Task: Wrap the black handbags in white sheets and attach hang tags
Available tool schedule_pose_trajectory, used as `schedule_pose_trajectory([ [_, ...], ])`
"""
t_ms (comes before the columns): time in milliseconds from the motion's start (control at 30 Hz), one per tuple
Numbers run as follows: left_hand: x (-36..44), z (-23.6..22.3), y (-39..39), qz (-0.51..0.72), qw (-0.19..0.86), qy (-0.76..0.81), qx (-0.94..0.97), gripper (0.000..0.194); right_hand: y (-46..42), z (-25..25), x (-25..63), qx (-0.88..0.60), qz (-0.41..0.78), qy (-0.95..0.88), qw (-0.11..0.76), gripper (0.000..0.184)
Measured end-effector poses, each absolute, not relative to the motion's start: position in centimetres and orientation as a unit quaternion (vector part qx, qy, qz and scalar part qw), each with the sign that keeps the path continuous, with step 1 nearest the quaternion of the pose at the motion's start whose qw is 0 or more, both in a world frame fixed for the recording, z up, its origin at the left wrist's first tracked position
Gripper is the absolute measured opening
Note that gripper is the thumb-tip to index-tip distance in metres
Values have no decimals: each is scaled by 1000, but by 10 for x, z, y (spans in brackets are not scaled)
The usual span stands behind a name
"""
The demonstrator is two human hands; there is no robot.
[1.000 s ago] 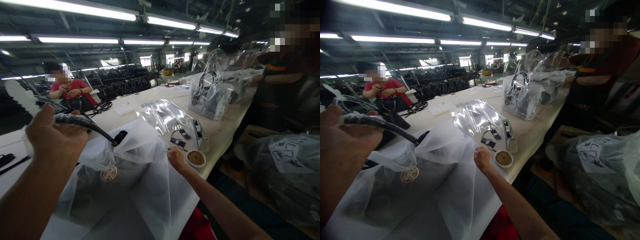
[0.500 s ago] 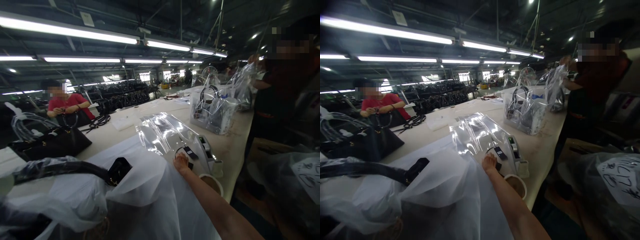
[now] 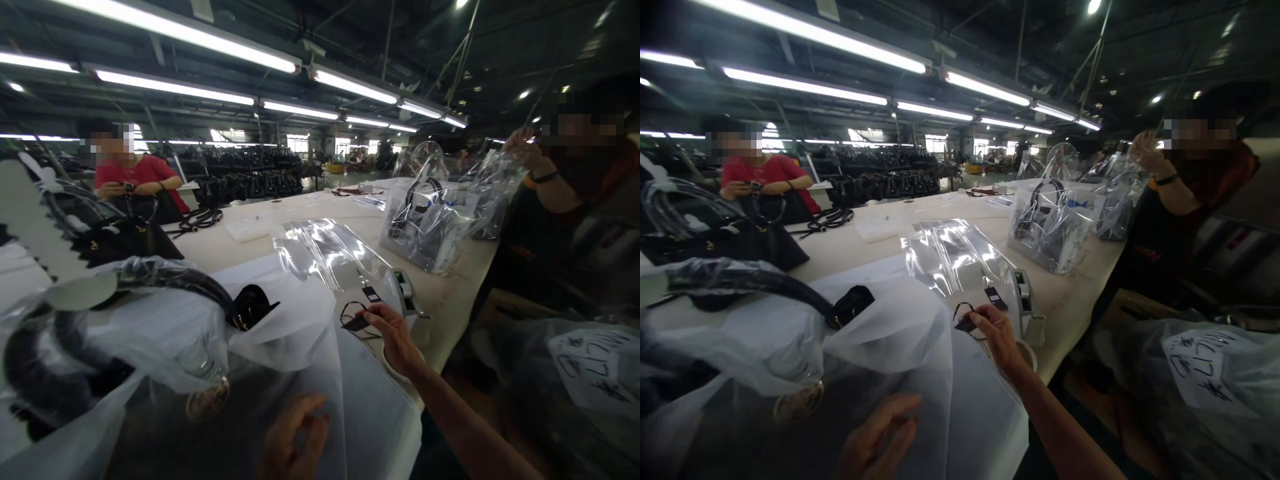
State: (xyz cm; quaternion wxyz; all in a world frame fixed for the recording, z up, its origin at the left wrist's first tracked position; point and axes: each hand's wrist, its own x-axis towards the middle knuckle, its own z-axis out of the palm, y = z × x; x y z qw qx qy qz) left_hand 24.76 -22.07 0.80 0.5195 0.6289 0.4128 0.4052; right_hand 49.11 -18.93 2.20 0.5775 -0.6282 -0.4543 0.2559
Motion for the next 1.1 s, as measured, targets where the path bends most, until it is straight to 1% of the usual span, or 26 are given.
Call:
schedule_pose_trajectory([
  [67, 269, 21, -226, 381, 624, 411, 544, 30, -230, 25, 471, -572, 332, -459, 593, 24],
  [133, 284, 29, -227, 366, 705, 398, 459, 39, -264, 24, 451, -568, 356, -488, 559, 22],
  [200, 290, 30, -231, 354, 767, 372, 385, 41, -291, 22, 434, -566, 343, -540, 520, 19],
  [333, 284, 27, -247, 326, 837, 327, 292, 34, -320, 15, 413, -537, 289, -626, 487, 13],
  [433, 275, 26, -255, 336, 838, 337, 266, 36, -329, 9, 406, -528, 259, -653, 477, 9],
  [567, 267, 29, -259, 370, 811, 359, 276, 34, -336, 3, 401, -536, 232, -666, 465, 8],
  [700, 263, 32, -261, 383, 774, 375, 337, 34, -340, 3, 398, -531, 235, -669, 465, 9],
  [833, 263, 31, -262, 374, 749, 390, 383, 26, -344, 5, 397, -530, 244, -667, 463, 10],
  [967, 264, 28, -263, 339, 749, 396, 408, 25, -346, 7, 397, -519, 272, -662, 467, 9],
  [1100, 262, 19, -263, 302, 750, 393, 439, 14, -347, 10, 396, -497, 355, -616, 498, 11],
])
